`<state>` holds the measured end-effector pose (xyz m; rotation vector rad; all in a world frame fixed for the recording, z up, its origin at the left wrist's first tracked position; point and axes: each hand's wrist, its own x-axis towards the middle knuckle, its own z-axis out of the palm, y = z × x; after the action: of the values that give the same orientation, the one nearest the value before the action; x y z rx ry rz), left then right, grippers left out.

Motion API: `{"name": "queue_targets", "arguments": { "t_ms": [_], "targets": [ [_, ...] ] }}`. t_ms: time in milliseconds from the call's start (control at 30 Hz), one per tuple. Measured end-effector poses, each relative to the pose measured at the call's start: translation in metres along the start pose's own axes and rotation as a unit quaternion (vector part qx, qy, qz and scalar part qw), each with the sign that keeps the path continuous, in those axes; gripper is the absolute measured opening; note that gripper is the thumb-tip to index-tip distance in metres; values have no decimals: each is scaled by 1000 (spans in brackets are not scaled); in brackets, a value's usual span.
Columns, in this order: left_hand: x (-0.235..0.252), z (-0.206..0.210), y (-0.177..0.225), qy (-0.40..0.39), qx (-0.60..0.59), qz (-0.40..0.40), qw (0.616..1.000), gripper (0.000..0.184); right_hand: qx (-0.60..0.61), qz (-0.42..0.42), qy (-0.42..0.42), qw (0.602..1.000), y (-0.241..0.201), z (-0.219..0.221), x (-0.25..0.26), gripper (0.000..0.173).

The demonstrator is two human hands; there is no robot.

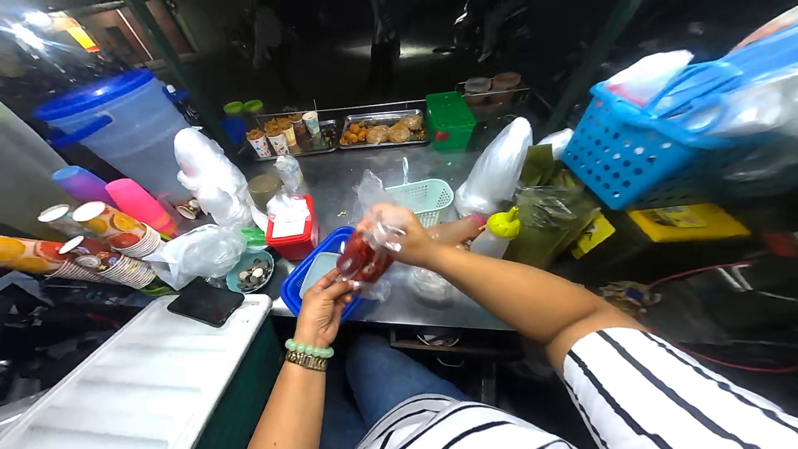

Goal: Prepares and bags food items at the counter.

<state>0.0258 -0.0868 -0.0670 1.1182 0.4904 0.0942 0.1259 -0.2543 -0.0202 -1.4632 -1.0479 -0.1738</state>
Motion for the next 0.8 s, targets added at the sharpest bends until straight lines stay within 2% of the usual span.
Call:
{"name": "queue_targets", "arguments": {
  "t_ms": [133,233,367,500,600,800],
  "targets": [
    [-14,-9,2,-81,62,14,995,38,24,-141,-73,987,2,-5,-33,17],
    [-24,-3,-2,-116,49,39,991,36,54,-193,-100,974,-16,-2,-44,23],
    [-33,6,-6,-93,32,88,991,42,81,-231,-120,962,-34,0,-47,26],
    [-36,7,-9,-78,143,172,972,18,52,-267,-142,952,-38,3,-47,24],
    [-38,4,-5,-87,241,207,944,15,40,-266,-144,952,-39,6,-47,23],
    [-45,-2,-1,-174,364,268,875,13,36,-259,-142,955,-32,9,-46,20]
  ]
}}
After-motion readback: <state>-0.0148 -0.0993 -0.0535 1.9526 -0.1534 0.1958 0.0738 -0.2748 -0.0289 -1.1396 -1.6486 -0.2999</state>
